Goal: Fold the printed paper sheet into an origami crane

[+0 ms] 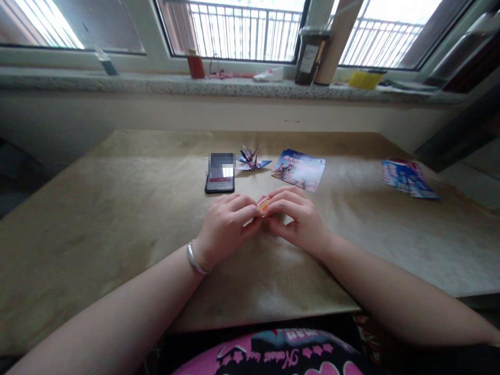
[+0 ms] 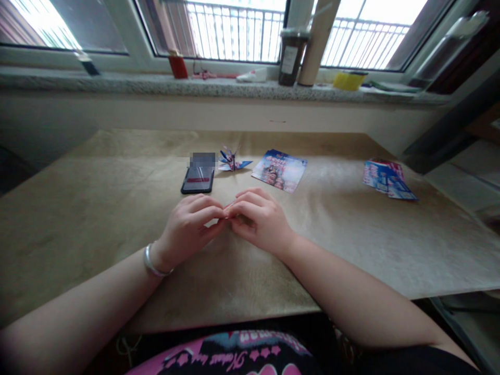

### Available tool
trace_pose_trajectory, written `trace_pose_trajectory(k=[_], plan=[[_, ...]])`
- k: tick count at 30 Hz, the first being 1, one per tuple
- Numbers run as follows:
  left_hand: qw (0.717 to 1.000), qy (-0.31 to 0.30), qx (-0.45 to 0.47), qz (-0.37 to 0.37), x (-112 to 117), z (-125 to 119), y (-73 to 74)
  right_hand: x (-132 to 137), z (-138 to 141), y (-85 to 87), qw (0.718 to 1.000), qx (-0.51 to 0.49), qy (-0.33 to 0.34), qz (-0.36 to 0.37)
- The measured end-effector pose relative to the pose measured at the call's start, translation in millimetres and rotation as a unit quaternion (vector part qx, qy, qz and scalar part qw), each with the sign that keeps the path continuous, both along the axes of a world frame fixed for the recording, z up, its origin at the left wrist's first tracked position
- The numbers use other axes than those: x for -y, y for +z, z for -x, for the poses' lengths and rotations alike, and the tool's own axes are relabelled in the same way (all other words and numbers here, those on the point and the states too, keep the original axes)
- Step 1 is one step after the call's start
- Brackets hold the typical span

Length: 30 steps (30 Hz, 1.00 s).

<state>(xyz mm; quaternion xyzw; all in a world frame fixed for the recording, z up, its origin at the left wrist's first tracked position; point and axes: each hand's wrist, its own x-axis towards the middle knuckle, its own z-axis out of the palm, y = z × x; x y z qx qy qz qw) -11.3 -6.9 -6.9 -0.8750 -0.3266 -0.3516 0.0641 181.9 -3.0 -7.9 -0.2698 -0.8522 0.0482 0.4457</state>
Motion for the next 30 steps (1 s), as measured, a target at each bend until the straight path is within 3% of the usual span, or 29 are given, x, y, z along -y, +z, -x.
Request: trace_pose_trajectory(k=[5, 13, 30], plan=[[0.998, 0.021, -0.056, -0.017, 2.9, 1.6, 2.1, -1.6, 0.7, -0.9, 1.0, 0.016, 0.007, -0.005], [0.999, -0.013, -0.029, 0.02, 1.9, -0.1, 2.1, -1.2, -0.4, 2.0, 0.999, 0.027, 0.013, 0.011], [0.999, -0.022, -0.01, 0.04, -1.7, 2.0, -1.3, -4.6, -3.3, -2.1, 0.998, 0.05, -0.038, 0.019]])
